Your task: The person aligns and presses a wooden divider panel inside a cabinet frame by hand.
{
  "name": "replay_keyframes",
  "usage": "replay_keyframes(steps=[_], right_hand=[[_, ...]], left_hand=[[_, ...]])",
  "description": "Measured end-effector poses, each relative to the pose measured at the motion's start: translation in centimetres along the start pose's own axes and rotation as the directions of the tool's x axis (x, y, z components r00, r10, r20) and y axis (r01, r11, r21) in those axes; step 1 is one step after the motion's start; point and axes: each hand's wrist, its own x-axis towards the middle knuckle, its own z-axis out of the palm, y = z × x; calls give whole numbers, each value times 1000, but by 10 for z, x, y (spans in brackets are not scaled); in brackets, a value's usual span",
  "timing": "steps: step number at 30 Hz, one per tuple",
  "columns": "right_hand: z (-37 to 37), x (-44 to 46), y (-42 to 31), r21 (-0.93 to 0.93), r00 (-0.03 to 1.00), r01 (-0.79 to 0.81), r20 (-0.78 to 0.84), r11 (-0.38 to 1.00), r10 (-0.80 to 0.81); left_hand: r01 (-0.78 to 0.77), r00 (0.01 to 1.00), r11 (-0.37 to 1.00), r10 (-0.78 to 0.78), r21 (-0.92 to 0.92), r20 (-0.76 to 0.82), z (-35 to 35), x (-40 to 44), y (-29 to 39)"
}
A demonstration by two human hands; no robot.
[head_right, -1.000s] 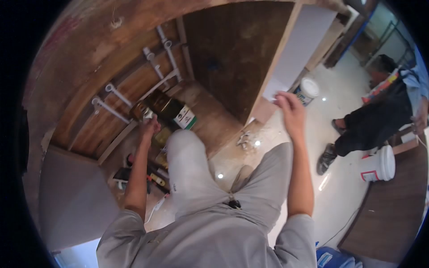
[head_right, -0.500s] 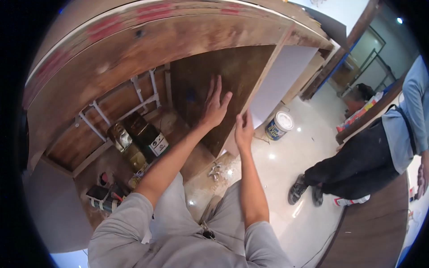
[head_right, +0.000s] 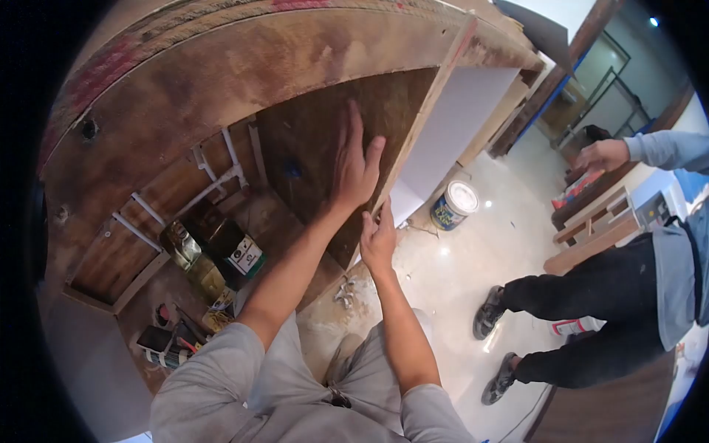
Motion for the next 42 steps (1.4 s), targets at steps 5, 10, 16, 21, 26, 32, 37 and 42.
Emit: replay_keyframes(steps=[5,10,16,21,26,32,37,42], right_hand=[[-3,-4,11,-80,1000,25,21,997,-23],[-4,-1,1,48,1000,9,2,999,-9],[-5,-1,1,28,1000,18,6,999,-18],[-9,2,-3,-13,998,-38,50,999,38],[-6,-1,-2,14,1000,5,23,1000,-5],[-8,0,11,-35,995,-17,97,999,20],[-4,0,7,-8,997,24,69,1000,-24],[-10,-5,12,-56,990,-12,141,998,20]], left_hand=[[-172,985,969,171,178,24,1,4,-11],[-143,989,962,145,233,10,0,-16,-14],[-167,973,983,176,70,-151,14,56,21],[-270,940,949,297,165,-166,23,68,14],[-248,952,965,258,81,-163,27,53,11],[-312,935,891,349,330,-61,43,11,13],[-312,938,899,343,308,-50,40,9,8],[-321,947,912,312,257,73,27,-40,-18]])
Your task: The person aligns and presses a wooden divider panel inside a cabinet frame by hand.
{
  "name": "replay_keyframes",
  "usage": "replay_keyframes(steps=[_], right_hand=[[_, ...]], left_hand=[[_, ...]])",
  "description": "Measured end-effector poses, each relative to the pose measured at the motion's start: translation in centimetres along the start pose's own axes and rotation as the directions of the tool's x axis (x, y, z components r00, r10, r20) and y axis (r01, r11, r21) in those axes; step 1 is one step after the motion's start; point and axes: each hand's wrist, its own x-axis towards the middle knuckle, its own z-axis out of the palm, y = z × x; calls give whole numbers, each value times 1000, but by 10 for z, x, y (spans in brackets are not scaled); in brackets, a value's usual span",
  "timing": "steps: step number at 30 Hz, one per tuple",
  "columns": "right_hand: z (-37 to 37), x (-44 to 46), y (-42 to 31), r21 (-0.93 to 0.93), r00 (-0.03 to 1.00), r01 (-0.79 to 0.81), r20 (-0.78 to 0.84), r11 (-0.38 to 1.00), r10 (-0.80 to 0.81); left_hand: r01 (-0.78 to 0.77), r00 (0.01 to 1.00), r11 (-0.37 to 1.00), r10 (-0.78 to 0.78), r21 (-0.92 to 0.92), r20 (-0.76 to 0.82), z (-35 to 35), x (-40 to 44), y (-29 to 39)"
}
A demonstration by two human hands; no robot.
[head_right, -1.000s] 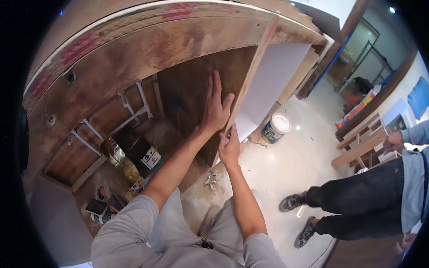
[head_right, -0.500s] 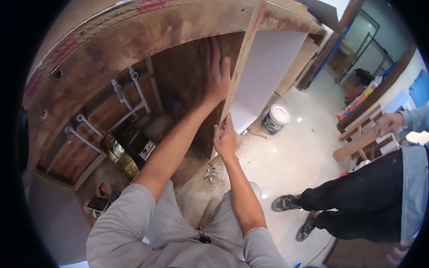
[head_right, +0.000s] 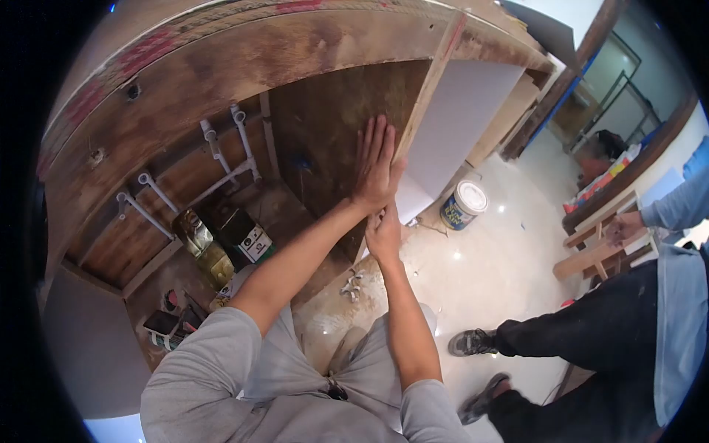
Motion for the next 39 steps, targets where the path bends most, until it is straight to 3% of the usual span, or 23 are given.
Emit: replay_keyframes(steps=[1,4,6,8,9,11,14,15,17,20,22,23,24,25,26,27,29,32,34,36,39], right_hand=[[0,0,1,-19,1000,1,10,1000,-1],[3,-3,2,41,997,51,-53,998,-48],[2,-3,3,30,1000,8,-11,1000,-8],[8,-4,23,-2,999,-18,-30,1000,17],[12,-6,33,-73,999,3,-32,997,-6],[14,-7,39,-142,991,78,-93,987,-92],[7,-4,11,-138,997,-51,-66,989,42],[3,-2,4,-118,995,-98,-20,988,97],[9,-2,12,-114,985,91,-134,989,-106],[16,-5,18,-279,962,124,-199,952,-184],[12,-7,16,-197,995,-10,-104,980,-11],[8,-7,15,-161,996,-82,-35,983,78],[7,-8,15,-157,996,-84,-23,984,81],[6,-7,16,-155,996,-87,-17,984,85],[9,-7,20,-65,999,-37,-24,997,35],[11,-6,26,22,999,13,-46,1000,-12],[9,-8,16,-4,999,-44,-25,999,44],[1,-5,-1,-21,998,-64,19,998,64],[3,-6,6,-41,1000,-25,15,999,26],[9,-4,17,-15,999,-37,-4,999,37],[11,-2,11,42,1000,-26,-3,999,26]], left_hand=[[4,999,1000,-4,-3,43,-7,-4,-2],[128,991,989,-130,-69,-26,-21,10,-18],[296,904,887,-380,-354,-195,-20,59,-35],[455,882,846,-471,-276,9,-15,91,-73],[405,914,914,-405,8,-20,8,75,-95],[326,945,935,-317,138,-82,45,72,-97],[299,908,921,-355,-250,-222,-1,98,-66],[306,898,906,-377,-294,-227,-9,100,-69],[340,891,887,-410,-313,-194,-9,96,-64],[394,881,863,-453,-316,-138,3,82,-47],[500,845,843,-525,-201,-99,0,65,-46],[469,881,883,-470,32,44,5,49,-59],[403,890,867,-447,-293,-97,-5,55,-38],[431,894,880,-447,-199,-41,-7,44,-40],[318,942,940,-328,-127,-71,-22,44,-32],[344,927,919,-365,-194,-87,-30,47,-32],[380,894,861,-436,-338,-105,-36,60,-35],[635,739,685,-673,-358,24,-40,103,-23],[272,869,936,-338,-222,-362,-8,101,-39],[251,877,910,-358,-331,-319,4,95,-52],[308,885,893,-396,-328,-245,-11,92,-40]])
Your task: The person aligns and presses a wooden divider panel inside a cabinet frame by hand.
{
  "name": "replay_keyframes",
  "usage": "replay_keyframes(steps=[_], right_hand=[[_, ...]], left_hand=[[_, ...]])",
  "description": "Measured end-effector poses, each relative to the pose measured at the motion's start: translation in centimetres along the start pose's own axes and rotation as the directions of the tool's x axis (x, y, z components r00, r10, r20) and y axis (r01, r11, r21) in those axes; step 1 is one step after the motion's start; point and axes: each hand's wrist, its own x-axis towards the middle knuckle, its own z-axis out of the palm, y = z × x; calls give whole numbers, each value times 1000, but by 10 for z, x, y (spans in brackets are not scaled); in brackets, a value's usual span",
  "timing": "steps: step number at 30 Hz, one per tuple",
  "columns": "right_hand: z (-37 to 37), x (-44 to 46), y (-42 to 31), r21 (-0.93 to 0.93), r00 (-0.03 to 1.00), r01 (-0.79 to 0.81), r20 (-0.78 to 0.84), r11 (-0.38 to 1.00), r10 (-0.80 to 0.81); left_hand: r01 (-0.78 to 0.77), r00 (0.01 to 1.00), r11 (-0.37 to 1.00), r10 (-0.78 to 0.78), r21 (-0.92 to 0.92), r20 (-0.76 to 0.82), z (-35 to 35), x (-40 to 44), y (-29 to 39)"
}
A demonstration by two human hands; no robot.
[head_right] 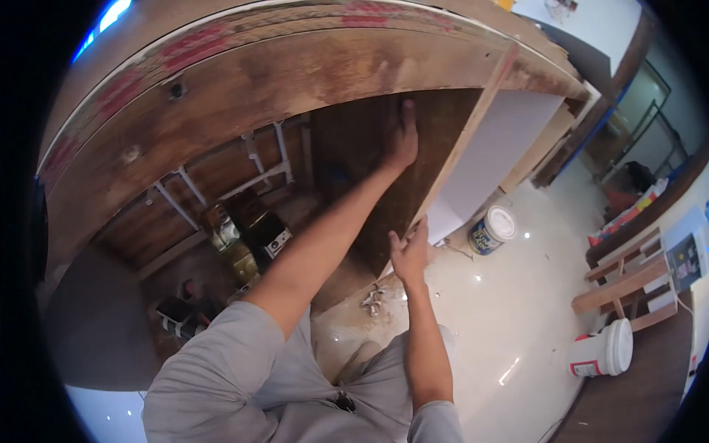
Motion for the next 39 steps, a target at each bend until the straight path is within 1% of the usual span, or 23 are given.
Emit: replay_keyframes(steps=[1,4,7,10,11,12,13,14,15,16,17,19,20,22,23,26,30,31,32,34,35,37,39], right_hand=[[1,1,-2,45,1000,13,-6,999,-12],[-8,0,-12,31,995,-83,65,996,81],[-3,-3,-5,76,995,-89,48,993,85],[-4,0,-16,74,996,-83,38,994,80],[-6,-1,-18,59,996,-90,30,994,88],[-8,-2,-16,45,995,-100,22,994,99],[-3,-2,-2,30,997,-72,-13,997,73],[-5,-2,-1,44,999,-51,-6,998,51],[-7,-1,-5,59,1000,-28,5,998,28],[-7,1,-5,75,1000,-6,18,997,5],[-6,3,-2,-14,998,64,-8,998,-64],[-5,4,-19,-91,998,-69,0,993,69],[-13,1,-22,-138,989,-145,-10,980,145],[-11,5,-5,-39,998,-26,-58,999,24],[-2,5,1,20,996,45,-77,999,-44],[-2,3,1,-28,996,-4,-93,1000,1],[-11,3,-16,97,993,-114,-5,989,115],[-20,2,-34,116,992,-127,29,985,125],[-21,2,-38,101,994,-113,22,988,112],[-20,1,-36,64,995,-97,2,993,97],[-19,2,-32,45,997,-80,5,996,79],[-20,2,-34,37,998,-58,23,998,57],[-22,7,-39,22,998,-50,29,999,49]], left_hand=[[53,997,998,-52,-32,50,-1,-5,-7],[-48,998,995,51,91,-24,-5,-35,-18],[18,996,957,-42,289,79,-23,-82,-32],[110,988,982,-125,153,93,-28,-89,-30],[236,969,972,-235,-2,74,-24,-86,-28],[277,961,957,-276,-91,16,-24,-70,-16],[392,920,913,-392,-116,24,-22,-55,-33],[503,863,854,-504,-132,34,-16,-40,-52],[445,893,895,-440,33,-93,-9,-33,-64],[389,915,898,-349,206,-205,-3,-28,-72],[340,931,908,-287,245,-227,-1,-24,-81],[248,956,912,-176,326,-233,-4,-25,-86],[271,954,933,-228,239,-193,-2,-32,-85],[294,949,953,-283,67,-136,-5,-27,-78],[264,960,963,-256,58,-109,-9,-27,-73],[190,979,944,-161,270,-126,-15,-45,-73],[284,958,940,-284,188,-32,-28,-56,-61],[315,947,931,-321,184,1,-34,-46,-56],[348,933,920,-359,179,35,-39,-36,-51],[267,964,962,-266,51,-25,-35,8,-75],[382,924,923,-382,38,-11,-35,46,-110],[379,925,924,-376,52,-59,-31,71,-120],[137,980,983,-116,122,-163,-15,80,-115]])
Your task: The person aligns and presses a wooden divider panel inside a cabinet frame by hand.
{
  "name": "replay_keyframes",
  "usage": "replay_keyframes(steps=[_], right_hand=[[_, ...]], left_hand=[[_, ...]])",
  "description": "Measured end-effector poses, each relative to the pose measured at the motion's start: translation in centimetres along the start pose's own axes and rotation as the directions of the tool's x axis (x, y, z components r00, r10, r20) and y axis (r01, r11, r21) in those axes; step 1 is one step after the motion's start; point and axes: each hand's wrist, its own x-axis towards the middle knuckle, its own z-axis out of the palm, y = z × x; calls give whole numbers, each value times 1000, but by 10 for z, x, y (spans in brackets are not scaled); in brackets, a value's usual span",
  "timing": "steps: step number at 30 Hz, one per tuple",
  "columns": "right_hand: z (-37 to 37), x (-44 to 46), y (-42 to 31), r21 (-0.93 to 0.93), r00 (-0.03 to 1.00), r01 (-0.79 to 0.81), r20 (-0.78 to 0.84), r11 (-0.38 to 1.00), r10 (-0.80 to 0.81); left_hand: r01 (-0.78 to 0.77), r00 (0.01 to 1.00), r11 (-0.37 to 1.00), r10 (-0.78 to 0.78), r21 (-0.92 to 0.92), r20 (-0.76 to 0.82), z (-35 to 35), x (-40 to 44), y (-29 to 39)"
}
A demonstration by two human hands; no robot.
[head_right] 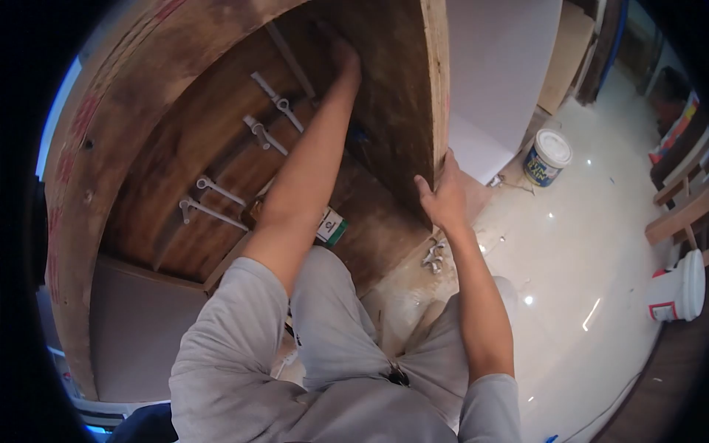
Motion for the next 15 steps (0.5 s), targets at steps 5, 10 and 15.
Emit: replay_keyframes(steps=[5,10,15], right_hand=[[3,-1,3,-23,1000,16,-15,1000,-16],[-3,-1,1,49,1000,1,-2,999,-1],[-3,-1,4,86,998,52,15,995,-54]], left_hand=[[-186,982,962,184,200,33,-5,8,-34],[108,989,994,-103,-37,108,-14,16,-31],[205,976,968,-192,-142,104,-16,22,-41]])
